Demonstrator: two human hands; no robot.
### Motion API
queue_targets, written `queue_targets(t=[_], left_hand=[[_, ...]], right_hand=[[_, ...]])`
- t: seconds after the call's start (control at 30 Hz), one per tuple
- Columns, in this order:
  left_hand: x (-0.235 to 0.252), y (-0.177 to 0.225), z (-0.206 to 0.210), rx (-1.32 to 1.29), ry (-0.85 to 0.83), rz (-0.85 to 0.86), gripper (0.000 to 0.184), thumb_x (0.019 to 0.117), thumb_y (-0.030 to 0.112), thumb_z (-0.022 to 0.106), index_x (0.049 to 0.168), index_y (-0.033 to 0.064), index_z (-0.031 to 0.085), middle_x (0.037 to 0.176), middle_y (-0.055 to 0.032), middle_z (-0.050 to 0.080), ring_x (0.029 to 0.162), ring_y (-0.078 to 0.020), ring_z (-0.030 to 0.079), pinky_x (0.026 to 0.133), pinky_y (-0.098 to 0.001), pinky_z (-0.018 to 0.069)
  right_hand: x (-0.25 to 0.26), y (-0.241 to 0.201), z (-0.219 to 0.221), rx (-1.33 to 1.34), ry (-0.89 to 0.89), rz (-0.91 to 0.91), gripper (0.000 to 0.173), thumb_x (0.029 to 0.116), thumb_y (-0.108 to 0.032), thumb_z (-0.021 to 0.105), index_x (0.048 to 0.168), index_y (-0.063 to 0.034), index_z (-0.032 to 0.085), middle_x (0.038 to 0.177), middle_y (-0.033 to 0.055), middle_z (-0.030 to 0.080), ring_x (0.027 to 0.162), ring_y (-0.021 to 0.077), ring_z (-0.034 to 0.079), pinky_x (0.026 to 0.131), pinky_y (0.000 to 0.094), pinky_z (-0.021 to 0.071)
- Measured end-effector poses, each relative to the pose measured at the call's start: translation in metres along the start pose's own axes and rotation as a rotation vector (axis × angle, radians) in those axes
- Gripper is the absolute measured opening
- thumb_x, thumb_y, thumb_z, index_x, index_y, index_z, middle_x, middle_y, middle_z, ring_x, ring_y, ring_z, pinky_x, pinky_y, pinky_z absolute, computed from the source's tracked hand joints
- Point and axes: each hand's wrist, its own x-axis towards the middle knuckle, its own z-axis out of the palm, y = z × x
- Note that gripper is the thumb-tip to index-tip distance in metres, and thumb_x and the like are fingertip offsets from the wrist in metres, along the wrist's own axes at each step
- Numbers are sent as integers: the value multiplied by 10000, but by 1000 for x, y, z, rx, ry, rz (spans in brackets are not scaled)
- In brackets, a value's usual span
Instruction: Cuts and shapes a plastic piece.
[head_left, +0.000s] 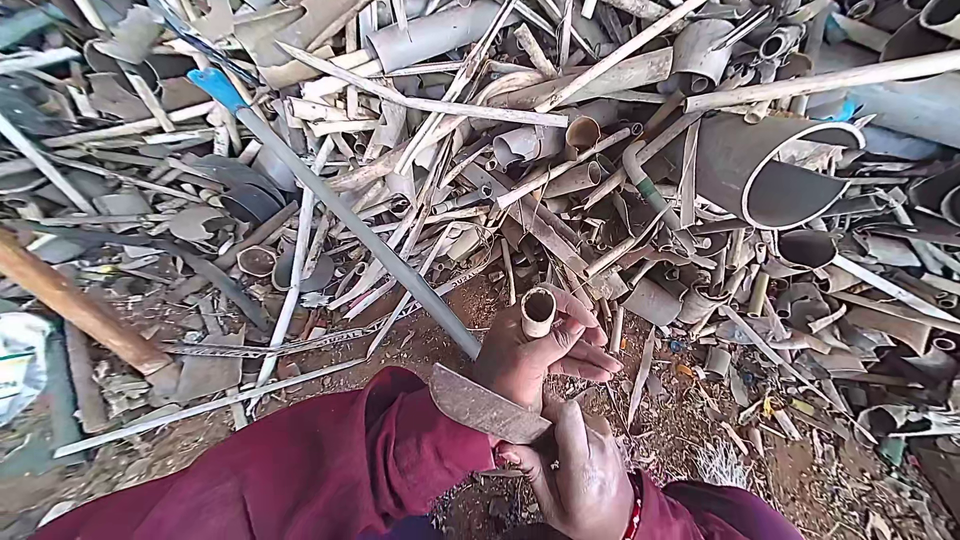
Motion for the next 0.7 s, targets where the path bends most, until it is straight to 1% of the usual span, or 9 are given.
queue_targets(t=[0.1, 0.2, 0.27, 0.33, 0.4, 0.5, 0.53, 0.6, 0.7], left_hand=[[2, 2, -5, -10, -121, 15, 264, 993, -91, 384, 906, 45, 593, 838, -83, 737, 663, -178, 751, 645, -286, 652], [8, 2, -13, 32, -255, 65, 202, 1018, -62, 453, 961, 67, 597, 899, -63, 740, 704, -167, 759, 673, -285, 661], [9, -1, -17, 52, -279, 77, 173, 1017, -49, 494, 1002, 70, 619, 932, -61, 756, 744, -166, 769, 694, -288, 662], [7, -4, -17, 101, -279, 99, 159, 1025, -29, 522, 1017, 88, 629, 952, -32, 754, 777, -140, 769, 726, -267, 657], [6, -6, -16, 80, -284, 91, 157, 1021, -30, 532, 1017, 86, 638, 961, -38, 757, 804, -139, 768, 752, -264, 652], [7, -5, -15, -18, -324, 52, 141, 1032, -2, 532, 1046, 90, 638, 1003, -73, 759, 833, -172, 775, 778, -283, 653], [7, -4, -16, -68, -339, 27, 137, 1031, 2, 536, 1056, 86, 643, 1015, -90, 757, 840, -189, 777, 783, -297, 655], [9, -4, -17, -101, -367, 29, 135, 1030, 3, 542, 1073, 84, 640, 1026, -96, 762, 850, -197, 779, 789, -303, 655], [9, -4, -17, -60, -368, 52, 139, 1029, 11, 546, 1077, 93, 647, 1021, -67, 762, 848, -175, 777, 783, -290, 656]], right_hand=[[2, 1, -8, 179, -8, 56, 417, 1055, -440, 530, 972, -32, 545, 707, 51, 603, 628, 67, 611, 609, 167, 518], [8, 6, -20, 323, 11, 105, 496, 1024, -528, 552, 1046, -33, 528, 819, 40, 613, 738, -5, 623, 683, 129, 528], [10, 9, -24, 318, 26, 113, 561, 984, -582, 595, 1049, -27, 540, 864, 42, 622, 780, -8, 619, 698, 133, 524], [9, 10, -23, 243, 29, 108, 581, 954, -588, 640, 1044, -21, 550, 879, 53, 640, 800, 6, 630, 711, 137, 524], [8, 9, -20, 172, 41, 100, 553, 962, -554, 648, 1011, -14, 544, 820, 59, 623, 761, 26, 619, 692, 142, 509], [8, 8, -21, 162, 67, 107, 518, 982, -523, 636, 1015, -16, 536, 816, 57, 619, 769, 22, 626, 699, 139, 515], [8, 7, -21, 166, 76, 109, 516, 974, -525, 650, 1030, -25, 535, 832, 47, 623, 793, 13, 632, 715, 137, 519], [9, 6, -22, 173, 92, 106, 531, 945, -534, 690, 1047, -35, 541, 856, 35, 632, 825, 2, 636, 744, 133, 523], [9, 6, -21, 163, 90, 111, 545, 920, -538, 719, 1041, -38, 538, 865, 30, 630, 820, -5, 628, 742, 122, 517]])
